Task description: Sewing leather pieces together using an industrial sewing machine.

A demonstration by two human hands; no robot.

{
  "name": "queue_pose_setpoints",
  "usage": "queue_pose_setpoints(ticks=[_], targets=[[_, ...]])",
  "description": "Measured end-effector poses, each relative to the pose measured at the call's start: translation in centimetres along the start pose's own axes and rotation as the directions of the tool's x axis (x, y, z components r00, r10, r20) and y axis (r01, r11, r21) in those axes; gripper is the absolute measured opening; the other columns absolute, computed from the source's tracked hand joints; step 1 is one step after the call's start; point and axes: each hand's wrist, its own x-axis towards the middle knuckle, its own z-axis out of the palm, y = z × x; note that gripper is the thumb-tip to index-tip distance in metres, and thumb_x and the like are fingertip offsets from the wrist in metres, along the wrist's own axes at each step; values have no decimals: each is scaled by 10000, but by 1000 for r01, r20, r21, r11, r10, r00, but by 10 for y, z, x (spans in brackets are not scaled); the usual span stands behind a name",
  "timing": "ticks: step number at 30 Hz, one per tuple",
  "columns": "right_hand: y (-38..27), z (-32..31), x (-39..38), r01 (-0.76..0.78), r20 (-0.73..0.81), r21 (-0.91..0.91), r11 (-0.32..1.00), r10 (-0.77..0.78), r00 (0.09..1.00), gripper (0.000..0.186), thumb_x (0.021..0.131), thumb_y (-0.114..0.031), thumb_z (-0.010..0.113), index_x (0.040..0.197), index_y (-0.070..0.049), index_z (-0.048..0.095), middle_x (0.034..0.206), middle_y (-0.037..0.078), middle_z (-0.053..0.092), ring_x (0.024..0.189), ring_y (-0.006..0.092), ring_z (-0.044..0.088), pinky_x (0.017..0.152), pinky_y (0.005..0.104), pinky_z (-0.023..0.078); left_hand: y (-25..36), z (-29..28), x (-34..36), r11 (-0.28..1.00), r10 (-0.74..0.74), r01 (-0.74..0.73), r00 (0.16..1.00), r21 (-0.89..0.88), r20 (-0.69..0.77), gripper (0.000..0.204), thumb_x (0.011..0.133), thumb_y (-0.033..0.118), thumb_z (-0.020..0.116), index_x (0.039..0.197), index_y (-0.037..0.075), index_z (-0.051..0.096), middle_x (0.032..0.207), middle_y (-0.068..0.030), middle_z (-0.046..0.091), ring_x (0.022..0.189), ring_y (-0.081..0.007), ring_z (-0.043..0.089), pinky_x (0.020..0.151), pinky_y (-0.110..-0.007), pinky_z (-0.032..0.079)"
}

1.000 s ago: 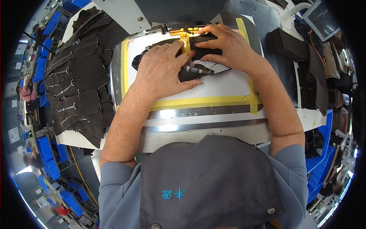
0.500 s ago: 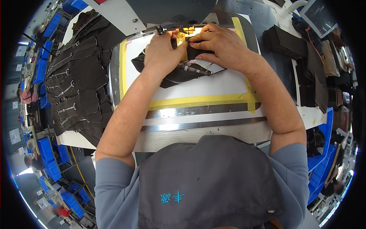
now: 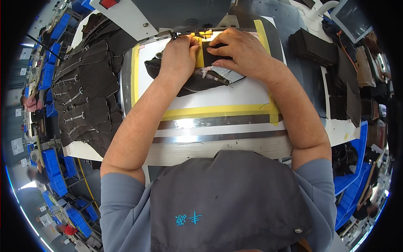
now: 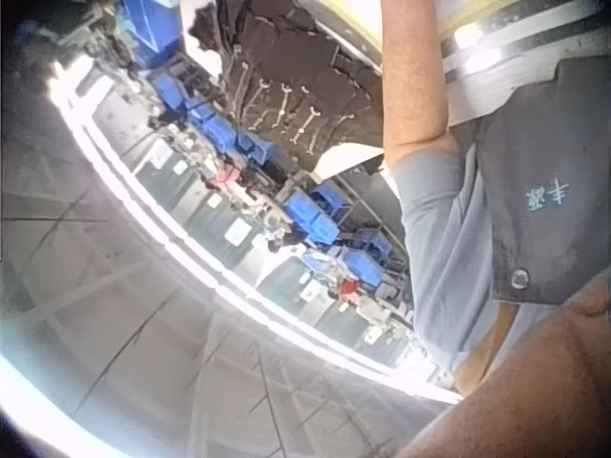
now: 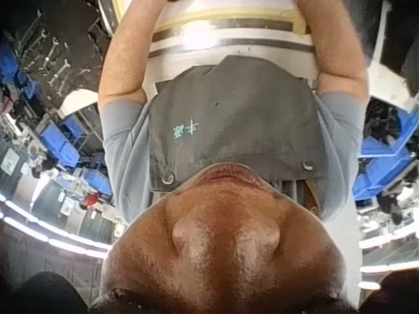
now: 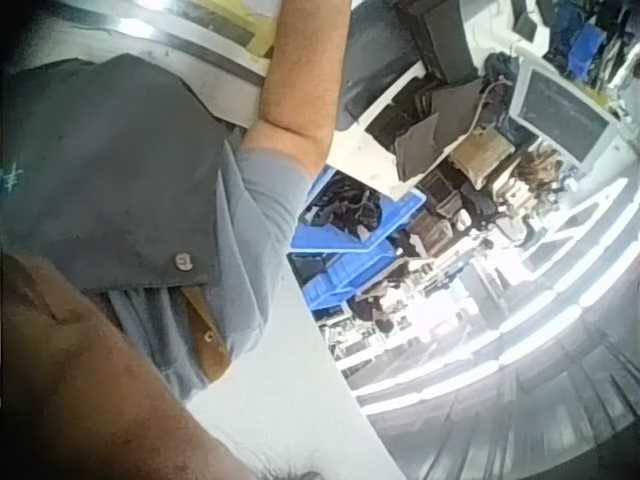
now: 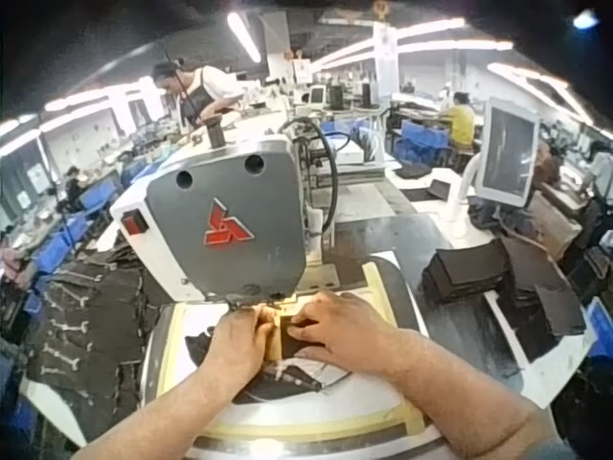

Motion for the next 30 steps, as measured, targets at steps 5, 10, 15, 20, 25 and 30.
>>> queue_pose_setpoints(ticks=[5, 10, 15, 20, 25, 30], targets=[[-1, 0, 0, -32, 22, -7, 999, 33, 999, 378, 836, -338, 789, 1137, -110, 778, 1212, 4, 668, 1185, 251, 575, 1037, 422, 471, 9, -24, -22, 903, 183, -193, 981, 384, 61, 138, 897, 95, 710, 1005, 10, 725, 967, -150, 744, 849, -358, 717, 769, -433, 578], [2, 2, 0, 24, -19, -54, 998, -25, 1000, 359, 864, -390, 770, 1127, -147, 793, 1151, -17, 670, 1134, 212, 583, 998, 400, 500, 22, -37, -27, 909, 232, -233, 972, 345, 46, 187, 920, 91, 672, 1084, 27, 735, 1093, -145, 739, 908, -349, 723, 813, -421, 591], [-2, 0, 1, -16, 19, 0, 1000, 16, 1000, 382, 834, -327, 792, 1142, -102, 776, 1207, 12, 675, 1169, 254, 581, 1027, 419, 476, 23, -27, -42, 913, 337, -357, 933, 197, 129, 487, 974, 281, 578, 1274, -100, 630, 1286, -283, 646, 1140, -364, 666, 1042, -412, 508], [1, 0, 0, 3, -7, 11, 1000, -3, 1000, 386, 837, -329, 789, 1148, -100, 773, 1207, 17, 675, 1154, 255, 585, 1018, 415, 483, 20, -35, -40, 926, 273, -323, 931, 196, 243, 581, 999, 361, 533, 1324, -119, 574, 1332, -302, 617, 1229, -381, 628, 1146, -468, 425], [1, -1, 0, 3, 13, 1, 1000, -3, 1000, 389, 838, -333, 790, 1142, -91, 770, 1208, 18, 675, 1171, 249, 586, 1014, 416, 487, 15, -38, -40, 892, 338, -396, 905, 218, 259, 515, 1029, 405, 498, 1294, -18, 623, 1317, -319, 615, 1245, -391, 616, 1192, -532, 352], [2, -4, -1, 3, 16, -31, 1000, -2, 1000, 389, 839, -331, 792, 1146, -94, 766, 1202, 21, 673, 1172, 250, 588, 1011, 417, 488, 14, -46, -34, 862, 386, -468, 855, 196, 347, 532, 1052, 474, 453, 1291, 37, 641, 1333, -310, 601, 1247, -385, 613, 1211, -523, 324]])
